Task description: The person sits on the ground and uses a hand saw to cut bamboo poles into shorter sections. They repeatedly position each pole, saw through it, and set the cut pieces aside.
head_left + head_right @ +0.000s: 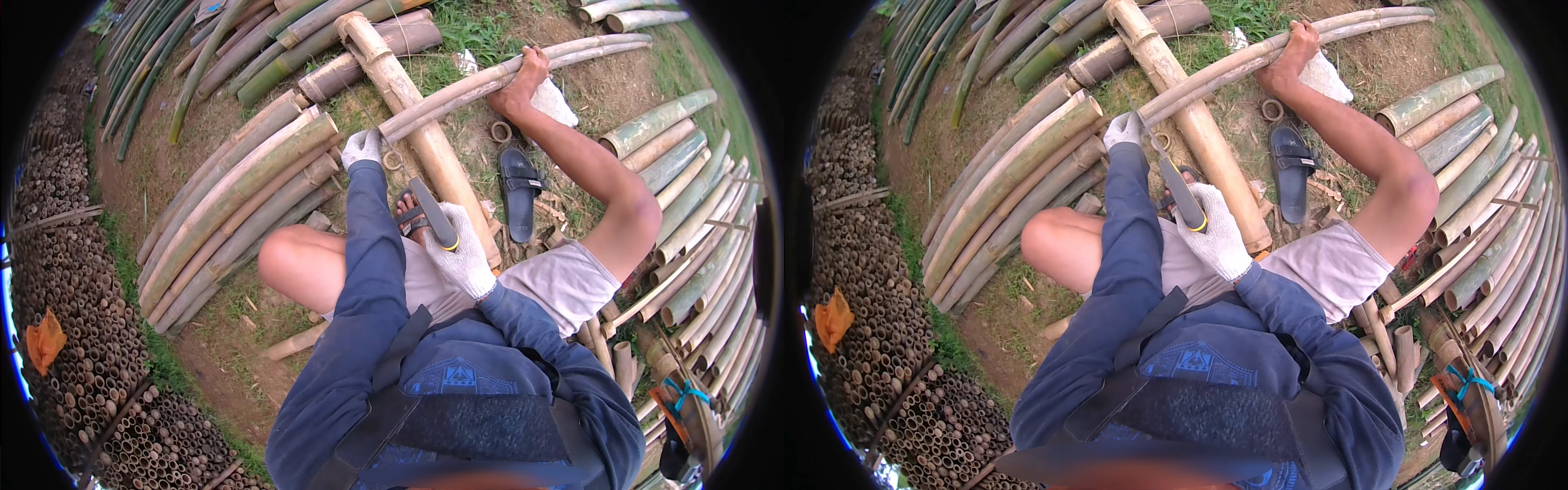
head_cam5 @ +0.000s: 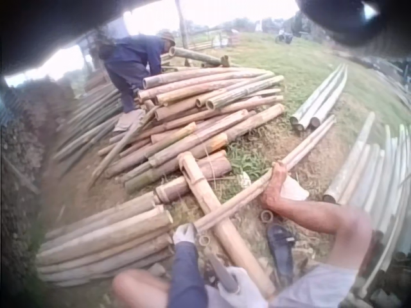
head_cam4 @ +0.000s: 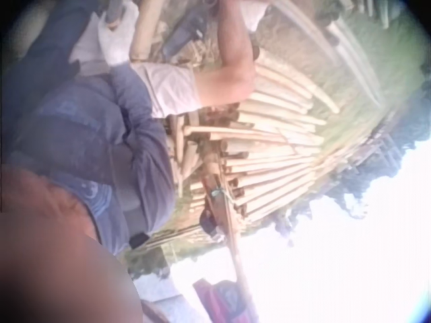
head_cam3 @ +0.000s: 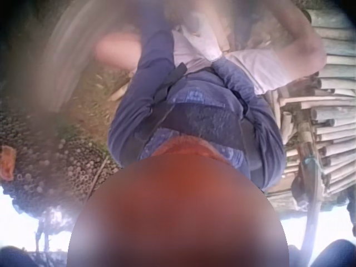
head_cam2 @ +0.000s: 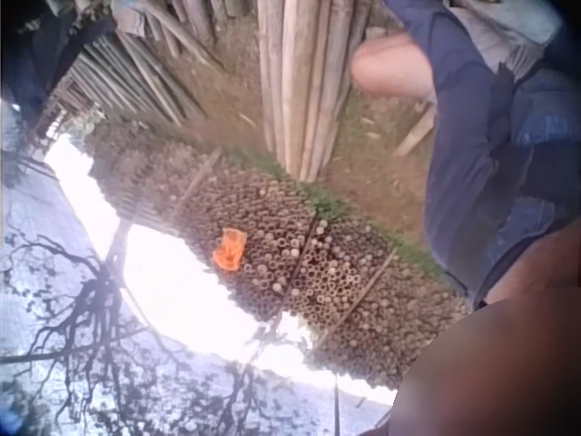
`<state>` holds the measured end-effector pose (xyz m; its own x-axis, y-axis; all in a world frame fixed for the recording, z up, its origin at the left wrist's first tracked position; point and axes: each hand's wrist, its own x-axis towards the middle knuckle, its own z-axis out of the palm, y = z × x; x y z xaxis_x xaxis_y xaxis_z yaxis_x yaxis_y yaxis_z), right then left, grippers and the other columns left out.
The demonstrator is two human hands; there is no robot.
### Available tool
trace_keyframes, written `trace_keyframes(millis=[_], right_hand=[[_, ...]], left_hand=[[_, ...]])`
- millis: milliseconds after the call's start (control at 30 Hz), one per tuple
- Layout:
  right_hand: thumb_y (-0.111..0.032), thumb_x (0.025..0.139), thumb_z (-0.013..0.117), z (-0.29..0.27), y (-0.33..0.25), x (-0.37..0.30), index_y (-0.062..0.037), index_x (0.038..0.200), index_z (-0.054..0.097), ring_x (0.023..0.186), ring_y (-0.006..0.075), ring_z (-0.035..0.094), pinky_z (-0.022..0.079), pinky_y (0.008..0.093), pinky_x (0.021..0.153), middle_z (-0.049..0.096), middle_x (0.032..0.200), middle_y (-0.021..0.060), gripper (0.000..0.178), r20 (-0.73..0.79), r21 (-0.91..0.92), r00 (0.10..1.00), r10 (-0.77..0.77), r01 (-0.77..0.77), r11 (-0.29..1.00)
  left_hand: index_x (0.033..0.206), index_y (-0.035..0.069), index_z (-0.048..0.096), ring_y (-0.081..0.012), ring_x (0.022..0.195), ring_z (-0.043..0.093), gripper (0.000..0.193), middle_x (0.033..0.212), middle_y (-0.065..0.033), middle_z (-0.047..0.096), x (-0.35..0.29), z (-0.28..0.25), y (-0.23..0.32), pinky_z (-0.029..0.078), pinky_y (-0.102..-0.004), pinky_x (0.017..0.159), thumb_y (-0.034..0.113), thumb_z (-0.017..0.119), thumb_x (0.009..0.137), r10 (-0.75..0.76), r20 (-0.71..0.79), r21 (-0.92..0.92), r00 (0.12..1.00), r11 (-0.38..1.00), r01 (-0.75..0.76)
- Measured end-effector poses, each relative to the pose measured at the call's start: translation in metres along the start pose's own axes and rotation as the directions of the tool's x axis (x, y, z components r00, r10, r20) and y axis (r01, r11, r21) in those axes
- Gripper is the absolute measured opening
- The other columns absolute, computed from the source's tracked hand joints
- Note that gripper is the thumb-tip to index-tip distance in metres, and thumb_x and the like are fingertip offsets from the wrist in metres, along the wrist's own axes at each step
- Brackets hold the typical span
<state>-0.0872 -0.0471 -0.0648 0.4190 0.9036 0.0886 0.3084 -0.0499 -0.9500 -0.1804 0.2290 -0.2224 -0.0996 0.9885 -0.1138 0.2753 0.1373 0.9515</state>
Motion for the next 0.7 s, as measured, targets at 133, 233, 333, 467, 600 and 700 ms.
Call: trace_keyframes(millis=[133,233,333,467,600,700], right_hand=[[-0.001,0.088,0.077,-0.026,-0.012,-0.038,-0.0014,0.132,0.057,0.115,0.0264,0.064,0.050,0.0359,0.101,0.063,0.122,0.0145,0.048,0.052,-0.004,0.997,0.056,-0.056,0.998],[-0.001,0.088,0.077,-0.042,-0.026,-0.057,-0.0013,0.132,0.057,0.115,0.0269,0.065,0.050,0.0365,0.101,0.063,0.123,0.0144,0.049,0.063,-0.011,0.997,0.053,-0.053,0.999],[-0.004,0.089,0.077,-0.027,-0.025,-0.034,-0.0024,0.130,0.058,0.115,0.0278,0.066,0.051,0.0365,0.100,0.063,0.123,0.0148,0.045,0.050,-0.048,0.998,0.030,-0.027,0.998],[-0.010,0.090,0.077,0.027,0.001,0.036,-0.0050,0.131,0.058,0.116,0.0324,0.067,0.051,0.0369,0.101,0.063,0.124,0.0160,0.045,0.036,-0.046,0.999,0.020,-0.018,0.999],[-0.008,0.090,0.076,0.040,0.014,0.049,-0.0041,0.130,0.058,0.116,0.0325,0.066,0.051,0.0374,0.101,0.063,0.122,0.0162,0.044,0.031,-0.021,0.999,0.017,-0.017,1.000],[-0.012,0.089,0.076,0.010,0.006,0.010,-0.0075,0.130,0.057,0.112,0.0409,0.066,0.054,0.0461,0.096,0.063,0.121,0.0187,0.046,-0.009,0.035,1.000,-0.012,0.012,0.999]], left_hand=[[0.114,-0.004,0.075,-0.0173,0.089,0.073,0.035,0.102,-0.0139,0.079,0.001,0.001,0.001,0.058,-0.0333,0.082,0.024,0.078,0.095,0.022,-0.003,0.051,1.000,0.998,-0.022],[0.113,-0.004,0.075,-0.0181,0.088,0.073,0.034,0.101,-0.0140,0.079,0.003,0.002,-0.002,0.058,-0.0338,0.082,0.024,0.079,0.095,-0.004,-0.011,-0.009,1.000,1.000,0.003],[0.111,-0.005,0.076,-0.0187,0.087,0.073,0.033,0.100,-0.0142,0.079,0.003,0.003,-0.002,0.059,-0.0341,0.083,0.023,0.080,0.094,-0.038,0.005,-0.057,0.999,0.998,0.038],[0.113,-0.005,0.075,-0.0184,0.086,0.073,0.035,0.101,-0.0146,0.079,0.002,0.000,0.002,0.059,-0.0336,0.082,0.023,0.080,0.094,-0.009,0.016,-0.079,1.000,0.997,0.010],[0.113,-0.006,0.075,-0.0198,0.089,0.074,0.036,0.100,-0.0156,0.079,0.002,-0.001,0.001,0.059,-0.0347,0.083,0.024,0.080,0.093,0.043,-0.015,0.044,0.999,0.998,-0.042],[0.110,-0.005,0.077,-0.0202,0.088,0.074,0.034,0.099,-0.0159,0.079,0.005,0.004,-0.005,0.060,-0.0355,0.083,0.024,0.080,0.092,-0.006,-0.038,-0.038,0.999,0.999,0.005]])
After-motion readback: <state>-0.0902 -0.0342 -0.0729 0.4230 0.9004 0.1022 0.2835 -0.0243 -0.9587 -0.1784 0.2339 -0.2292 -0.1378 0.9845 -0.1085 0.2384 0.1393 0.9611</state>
